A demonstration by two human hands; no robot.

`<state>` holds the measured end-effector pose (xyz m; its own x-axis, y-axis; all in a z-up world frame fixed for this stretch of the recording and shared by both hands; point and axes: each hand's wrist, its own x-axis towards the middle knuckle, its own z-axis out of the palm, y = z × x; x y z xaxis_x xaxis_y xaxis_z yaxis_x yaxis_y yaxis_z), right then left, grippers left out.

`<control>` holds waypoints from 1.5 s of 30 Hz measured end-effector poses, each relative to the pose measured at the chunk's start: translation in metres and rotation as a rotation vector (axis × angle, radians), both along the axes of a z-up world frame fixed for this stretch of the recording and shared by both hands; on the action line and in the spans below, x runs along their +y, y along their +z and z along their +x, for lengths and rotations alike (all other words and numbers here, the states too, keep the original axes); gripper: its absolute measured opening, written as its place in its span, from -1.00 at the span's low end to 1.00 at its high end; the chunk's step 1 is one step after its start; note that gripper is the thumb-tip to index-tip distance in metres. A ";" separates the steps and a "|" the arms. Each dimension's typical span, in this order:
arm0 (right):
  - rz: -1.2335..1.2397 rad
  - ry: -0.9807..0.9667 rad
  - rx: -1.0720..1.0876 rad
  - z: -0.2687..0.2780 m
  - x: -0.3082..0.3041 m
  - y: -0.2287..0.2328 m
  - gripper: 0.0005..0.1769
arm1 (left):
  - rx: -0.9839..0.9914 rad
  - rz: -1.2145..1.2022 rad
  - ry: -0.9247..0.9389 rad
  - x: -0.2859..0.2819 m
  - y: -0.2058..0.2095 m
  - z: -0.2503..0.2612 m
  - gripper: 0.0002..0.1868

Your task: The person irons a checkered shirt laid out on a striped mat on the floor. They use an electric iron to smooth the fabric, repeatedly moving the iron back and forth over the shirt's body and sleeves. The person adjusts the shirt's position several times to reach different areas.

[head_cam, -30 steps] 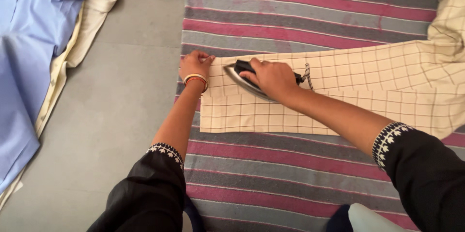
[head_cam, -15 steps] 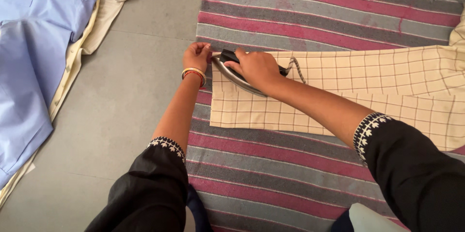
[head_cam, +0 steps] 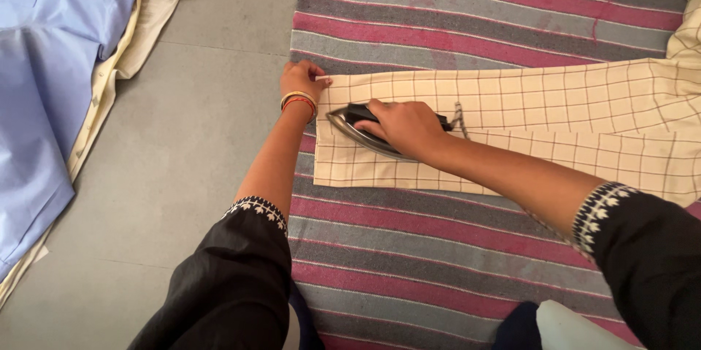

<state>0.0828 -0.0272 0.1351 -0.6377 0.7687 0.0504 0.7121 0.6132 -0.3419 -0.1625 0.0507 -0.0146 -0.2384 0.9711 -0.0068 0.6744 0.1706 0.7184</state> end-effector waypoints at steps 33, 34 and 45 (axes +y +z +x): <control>0.083 0.167 -0.130 0.093 -0.032 -0.010 -0.39 | 0.500 -0.014 -0.006 -0.020 0.017 0.029 -0.64; 0.143 0.122 -0.071 0.098 -0.024 -0.010 -0.40 | 0.517 0.077 -0.008 -0.025 0.016 0.033 -0.61; 0.147 -0.388 -0.225 0.141 0.049 0.001 -0.37 | 0.557 0.131 -0.571 -0.067 0.025 0.106 -0.20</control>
